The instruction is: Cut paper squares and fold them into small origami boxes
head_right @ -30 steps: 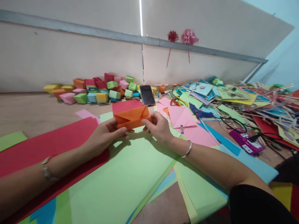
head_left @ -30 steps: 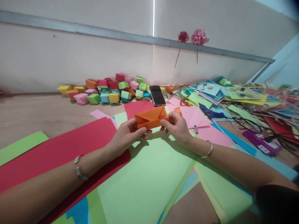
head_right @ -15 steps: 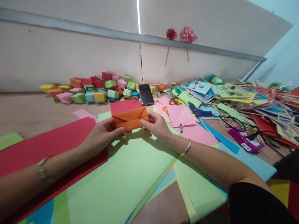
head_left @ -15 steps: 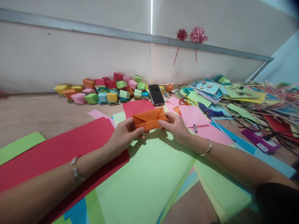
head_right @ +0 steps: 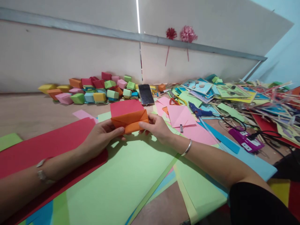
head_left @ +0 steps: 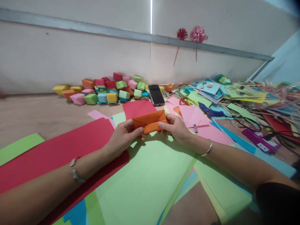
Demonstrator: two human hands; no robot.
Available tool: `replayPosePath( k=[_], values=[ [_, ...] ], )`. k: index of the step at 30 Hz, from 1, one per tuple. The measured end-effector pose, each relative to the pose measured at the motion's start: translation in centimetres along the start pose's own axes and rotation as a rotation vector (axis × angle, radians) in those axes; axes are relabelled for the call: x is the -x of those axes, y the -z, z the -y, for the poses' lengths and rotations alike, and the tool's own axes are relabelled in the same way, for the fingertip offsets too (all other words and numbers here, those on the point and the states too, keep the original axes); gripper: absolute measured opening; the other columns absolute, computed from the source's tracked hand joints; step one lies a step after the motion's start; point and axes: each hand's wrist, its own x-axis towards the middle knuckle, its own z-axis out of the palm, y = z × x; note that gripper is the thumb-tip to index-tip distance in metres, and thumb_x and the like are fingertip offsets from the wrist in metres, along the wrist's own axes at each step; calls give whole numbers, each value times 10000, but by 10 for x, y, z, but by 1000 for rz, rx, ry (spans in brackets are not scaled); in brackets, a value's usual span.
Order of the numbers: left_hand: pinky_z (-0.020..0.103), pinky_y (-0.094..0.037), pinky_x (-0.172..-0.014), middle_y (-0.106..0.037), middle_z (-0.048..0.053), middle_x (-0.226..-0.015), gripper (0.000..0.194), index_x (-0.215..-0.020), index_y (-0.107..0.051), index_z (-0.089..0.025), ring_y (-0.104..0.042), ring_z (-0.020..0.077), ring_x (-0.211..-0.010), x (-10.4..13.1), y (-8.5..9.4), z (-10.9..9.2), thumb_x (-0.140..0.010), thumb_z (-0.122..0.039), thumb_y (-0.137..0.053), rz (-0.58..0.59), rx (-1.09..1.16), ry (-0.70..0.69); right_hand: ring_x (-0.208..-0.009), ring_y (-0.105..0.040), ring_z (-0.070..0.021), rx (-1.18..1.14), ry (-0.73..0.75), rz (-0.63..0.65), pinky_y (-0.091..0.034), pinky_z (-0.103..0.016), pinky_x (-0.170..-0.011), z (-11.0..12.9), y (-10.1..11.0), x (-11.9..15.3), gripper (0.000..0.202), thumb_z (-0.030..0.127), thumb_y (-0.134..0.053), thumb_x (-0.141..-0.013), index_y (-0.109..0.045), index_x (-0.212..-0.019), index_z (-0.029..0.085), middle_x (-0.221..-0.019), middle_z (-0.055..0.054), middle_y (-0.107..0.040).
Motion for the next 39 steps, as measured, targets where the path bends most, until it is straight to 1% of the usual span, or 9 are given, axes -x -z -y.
replayPosePath(
  k=[11,16,21,23,26,29,32,36,39],
  values=[
    [312,-601,-457,-724,29,-635,314,-951,-721,-140,-628,155,-441,-1,3,3,-685,-302,-758,-74,51,61,-522,-672,-118,-134,-45,59,-479,-171,-413,1,4,-4,262,240,-717,-669,-712,-918,159,-755,-10,-720],
    [294,-580,-440,-717,34,-614,332,-1002,-728,-118,-634,159,-453,-2,5,6,-722,-295,-709,-83,47,66,-557,-683,-128,-132,-22,-13,-562,-207,-490,0,9,-7,229,243,-747,-637,-755,-842,142,-708,-12,-717],
    [328,-610,-511,-771,96,-876,331,-1003,-750,-125,-703,196,-596,-3,5,4,-734,-304,-679,-79,-17,-13,-522,-683,-127,-209,-9,-39,-515,-172,-415,-1,9,-10,160,201,-737,-631,-755,-783,153,-736,-27,-735],
    [335,-626,-600,-755,117,-1063,266,-943,-766,-141,-735,250,-830,-1,8,3,-754,-282,-641,-89,-125,-127,-507,-682,-126,-248,-52,-73,-514,-161,-412,1,8,-9,111,153,-704,-630,-739,-735,144,-689,-25,-723],
    [386,-600,-835,-726,111,-1175,278,-966,-767,-171,-678,262,-1073,1,14,2,-849,-256,-529,-33,-458,-488,-472,-667,-113,-287,-121,-130,-510,-145,-406,3,4,-8,101,84,-642,-640,-702,-700,139,-631,-14,-698],
    [456,-539,-942,-716,151,-1191,330,-1105,-715,-145,-660,303,-1116,2,18,3,-869,-351,-608,-2,-880,-913,-472,-662,-99,-270,-161,-162,-512,-138,-409,6,0,-6,120,39,-608,-670,-671,-706,135,-662,-15,-700],
    [439,-542,-892,-767,133,-1052,331,-1100,-689,-137,-696,316,-1036,1,17,5,-829,-325,-715,-75,-1204,-1230,-515,-676,-99,-234,-211,-131,-529,-139,-443,9,-3,-2,132,15,-584,-698,-650,-716,127,-691,-24,-700],
    [324,-540,-717,-791,86,-892,162,-1042,-688,-128,-738,228,-776,-1,14,7,-918,-174,-594,-150,-1340,-1289,-616,-695,-131,-180,-156,-10,-558,-195,-494,11,-2,0,59,176,-629,-789,-658,-824,139,-768,-45,-708],
    [271,-498,-569,-789,80,-827,208,-1005,-694,-127,-730,205,-674,-3,16,10,-969,-217,-509,-253,-1332,-1177,-776,-690,-150,-37,68,26,-590,-248,-621,8,2,0,294,332,-737,-752,-665,-973,151,-923,-62,-705]
  ],
)
